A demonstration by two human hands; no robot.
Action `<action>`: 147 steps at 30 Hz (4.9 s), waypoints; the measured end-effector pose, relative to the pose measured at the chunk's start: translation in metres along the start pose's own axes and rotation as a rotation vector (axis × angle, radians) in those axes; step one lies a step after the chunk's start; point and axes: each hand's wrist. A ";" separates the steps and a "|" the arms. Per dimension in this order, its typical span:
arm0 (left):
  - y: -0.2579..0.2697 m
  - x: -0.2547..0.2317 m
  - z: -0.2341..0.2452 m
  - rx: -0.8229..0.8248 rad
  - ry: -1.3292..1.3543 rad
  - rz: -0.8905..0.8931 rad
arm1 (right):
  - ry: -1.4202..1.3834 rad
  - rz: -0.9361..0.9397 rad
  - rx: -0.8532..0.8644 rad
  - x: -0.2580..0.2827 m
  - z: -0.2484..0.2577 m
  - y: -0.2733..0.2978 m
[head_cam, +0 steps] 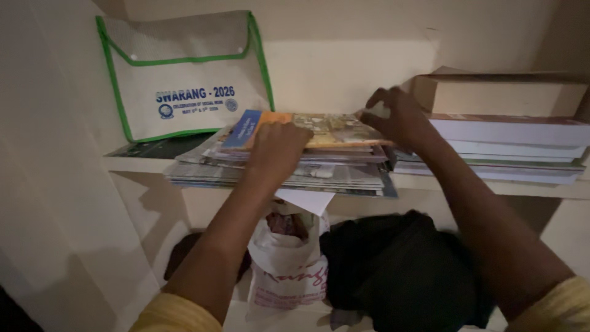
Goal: The person sorts through a stack of newspapers, books, and documents by hand, wiping some with a cloth and moving them from a pile onto a shelf.
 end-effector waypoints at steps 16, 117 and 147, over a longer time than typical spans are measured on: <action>0.038 0.061 0.000 -0.685 0.651 -0.117 | -0.303 0.010 0.561 -0.103 -0.025 0.028; 0.258 -0.702 -0.263 0.304 1.066 0.540 | 0.365 -0.394 0.610 -0.349 -0.033 0.774; 0.266 -0.720 -0.204 0.567 0.640 0.236 | -0.797 -1.360 0.029 -0.423 -0.046 0.797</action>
Point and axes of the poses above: each hand's wrist, its own y-axis away from the middle knuckle, its own z-axis out of the back of the hand, x = y × z, and after that the axes turned 15 degrees about -z, right-handed
